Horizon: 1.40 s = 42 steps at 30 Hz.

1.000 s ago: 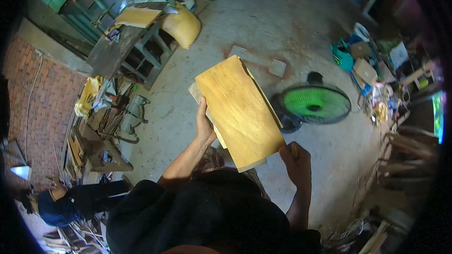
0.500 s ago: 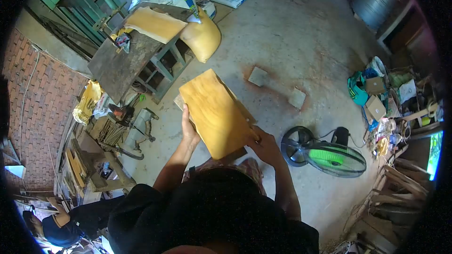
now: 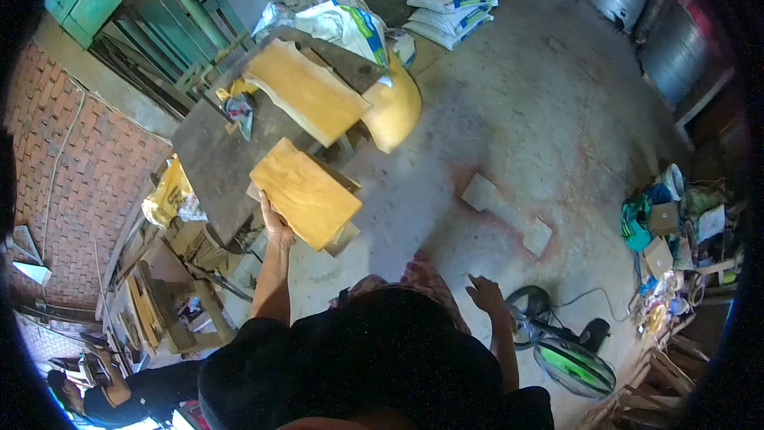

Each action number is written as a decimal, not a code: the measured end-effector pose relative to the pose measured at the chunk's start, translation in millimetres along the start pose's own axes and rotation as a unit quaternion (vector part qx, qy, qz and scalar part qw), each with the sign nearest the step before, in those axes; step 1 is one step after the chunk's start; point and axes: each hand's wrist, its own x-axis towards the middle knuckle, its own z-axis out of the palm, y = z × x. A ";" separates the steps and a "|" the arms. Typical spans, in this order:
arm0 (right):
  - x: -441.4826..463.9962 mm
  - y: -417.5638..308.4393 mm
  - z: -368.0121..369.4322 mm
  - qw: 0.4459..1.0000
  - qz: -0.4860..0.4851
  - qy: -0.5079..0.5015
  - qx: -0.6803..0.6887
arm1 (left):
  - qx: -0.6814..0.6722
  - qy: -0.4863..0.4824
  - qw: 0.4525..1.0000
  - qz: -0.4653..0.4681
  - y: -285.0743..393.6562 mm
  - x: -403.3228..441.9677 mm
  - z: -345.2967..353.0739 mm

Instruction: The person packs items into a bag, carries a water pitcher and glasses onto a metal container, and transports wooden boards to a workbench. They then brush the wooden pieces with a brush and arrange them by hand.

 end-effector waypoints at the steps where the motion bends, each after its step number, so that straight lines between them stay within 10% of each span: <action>1: 12.4 14.0 15.8 1.000 0.002 -0.014 -0.008 | 0.016 0.022 0.999 0.020 13.5 21.9 -4.9; 5: 29.8 24.7 36.7 0.988 0.043 -0.144 -0.046 | 0.028 0.065 0.997 0.010 50.0 81.9 -27.9; 11: 37.4 17.1 74.7 0.982 0.177 -0.063 -0.024 | 0.082 0.120 0.988 0.044 89.7 196.4 -42.5; 15: 33.8 -73.0 54.4 0.847 0.440 -0.062 0.290 | 0.042 0.102 0.993 0.046 97.6 257.4 -57.7; 16: 28.3 -97.3 50.8 0.832 0.450 -0.081 0.314 | 0.128 0.221 0.966 0.034 110.4 246.0 -34.3; 20: -3.5 -107.2 101.5 0.888 0.380 -0.057 0.251 | 0.462 0.312 0.830 0.023 103.5 283.3 -104.3; 22: -15.3 -119.8 114.7 0.920 0.352 -0.067 0.161 | 0.637 0.167 0.726 0.196 92.0 303.7 -167.1; 25: -39.3 -135.8 124.2 0.840 0.458 -0.067 0.283 | 0.867 0.074 0.338 0.358 105.7 312.2 -189.0; 28: -93.7 -131.8 138.4 0.829 0.484 -0.025 0.280 | 0.750 0.457 0.479 0.001 109.2 233.9 3.7; 30: -141.8 -130.8 139.9 0.807 0.511 0.008 0.295 | 0.730 0.488 0.479 0.021 106.9 187.0 57.5; 33: -247.0 -128.3 180.3 0.788 0.528 0.091 0.302 | 0.696 0.375 0.455 0.409 71.3 187.4 56.8; 35: -242.9 -121.6 188.8 0.768 0.567 0.111 0.276 | 0.701 0.268 0.444 0.490 10.8 204.7 78.1; 38: -286.0 -117.6 264.7 0.814 0.519 0.055 0.253 | 0.714 0.089 0.523 0.457 -85.5 109.3 149.2; 42: -396.2 -127.7 313.3 0.744 0.584 0.126 0.298 | 0.659 -0.280 0.605 0.348 -194.2 -68.3 208.9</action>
